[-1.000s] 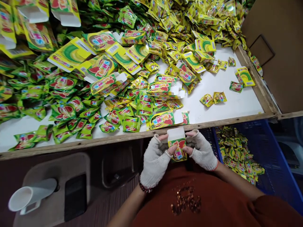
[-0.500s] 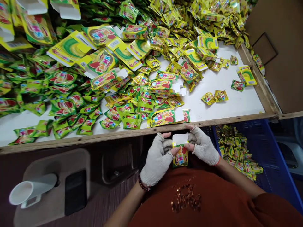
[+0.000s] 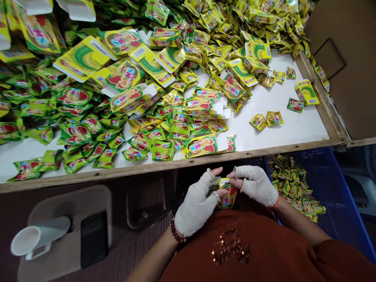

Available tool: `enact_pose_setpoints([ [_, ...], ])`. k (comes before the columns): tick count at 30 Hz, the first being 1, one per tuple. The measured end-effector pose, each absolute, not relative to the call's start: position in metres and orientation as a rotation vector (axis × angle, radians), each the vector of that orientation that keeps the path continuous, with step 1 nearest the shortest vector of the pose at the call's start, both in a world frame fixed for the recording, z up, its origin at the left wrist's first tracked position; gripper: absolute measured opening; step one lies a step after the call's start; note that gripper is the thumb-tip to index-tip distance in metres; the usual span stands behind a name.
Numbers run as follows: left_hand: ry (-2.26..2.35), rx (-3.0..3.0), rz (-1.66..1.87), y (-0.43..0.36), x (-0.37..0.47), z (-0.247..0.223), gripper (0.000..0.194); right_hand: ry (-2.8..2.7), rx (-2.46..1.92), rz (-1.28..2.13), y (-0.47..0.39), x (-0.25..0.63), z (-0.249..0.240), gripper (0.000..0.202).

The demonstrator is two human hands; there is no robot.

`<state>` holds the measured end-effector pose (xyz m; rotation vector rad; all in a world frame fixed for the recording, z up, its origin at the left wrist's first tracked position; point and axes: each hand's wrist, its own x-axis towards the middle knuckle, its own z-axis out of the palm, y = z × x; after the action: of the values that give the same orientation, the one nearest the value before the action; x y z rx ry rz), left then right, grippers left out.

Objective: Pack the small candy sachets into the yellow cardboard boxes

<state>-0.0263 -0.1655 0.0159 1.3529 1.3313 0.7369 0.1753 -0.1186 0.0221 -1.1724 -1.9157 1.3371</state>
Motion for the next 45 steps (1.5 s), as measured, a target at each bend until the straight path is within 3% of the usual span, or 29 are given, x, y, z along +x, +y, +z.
enact_pose_setpoints([
  [6, 1.306, 1.572, 0.843, -0.166, -0.03, 0.008, 0.017, -2.087, -0.818, 1.442, -0.119, 0.187, 0.019, 0.023],
  [12, 1.226, 1.701, 0.902, -0.163, -0.028, 0.004, 0.012, -2.165, -0.994, 1.464, -0.124, 0.181, 0.016, 0.022],
  [15, 1.257, 1.838, 0.951, -0.155, -0.03, 0.017, 0.013, -1.83, -1.134, 1.541, -0.126, 0.183, 0.011, 0.028],
  [21, 1.487, 2.257, 1.155, -0.112, -0.042, 0.052, 0.018, -0.887, -0.99, 1.839, -0.123, 0.223, -0.001, 0.071],
  [25, 1.637, 2.48, 0.64, -0.079, -0.041, 0.063, 0.013, -0.845, -0.836, 2.014, -0.125, 0.219, 0.001, 0.066],
  [27, 1.702, 2.48, 0.379, -0.07, -0.04, 0.064, 0.024, -0.921, -0.874, 2.07, -0.126, 0.204, 0.003, 0.059],
  [30, 1.788, 2.448, 0.259, -0.065, -0.039, 0.065, 0.046, -1.088, -0.904, 2.067, -0.124, 0.183, 0.004, 0.051],
  [32, 1.829, 2.438, 0.264, -0.062, -0.04, 0.065, 0.048, -1.159, -0.918, 2.009, -0.121, 0.175, 0.005, 0.045],
  [39, 1.67, 2.294, 0.813, -0.073, -0.051, 0.064, 0.013, -1.302, -1.068, 1.561, -0.114, 0.167, 0.014, 0.028],
  [42, 1.603, 2.035, 1.085, -0.097, -0.049, 0.065, 0.021, -1.33, -1.017, 1.38, -0.115, 0.161, 0.015, 0.025],
  [45, 1.517, 1.566, 1.308, -0.121, -0.035, 0.06, 0.03, -1.289, -0.881, 1.304, -0.117, 0.151, 0.013, 0.043],
])
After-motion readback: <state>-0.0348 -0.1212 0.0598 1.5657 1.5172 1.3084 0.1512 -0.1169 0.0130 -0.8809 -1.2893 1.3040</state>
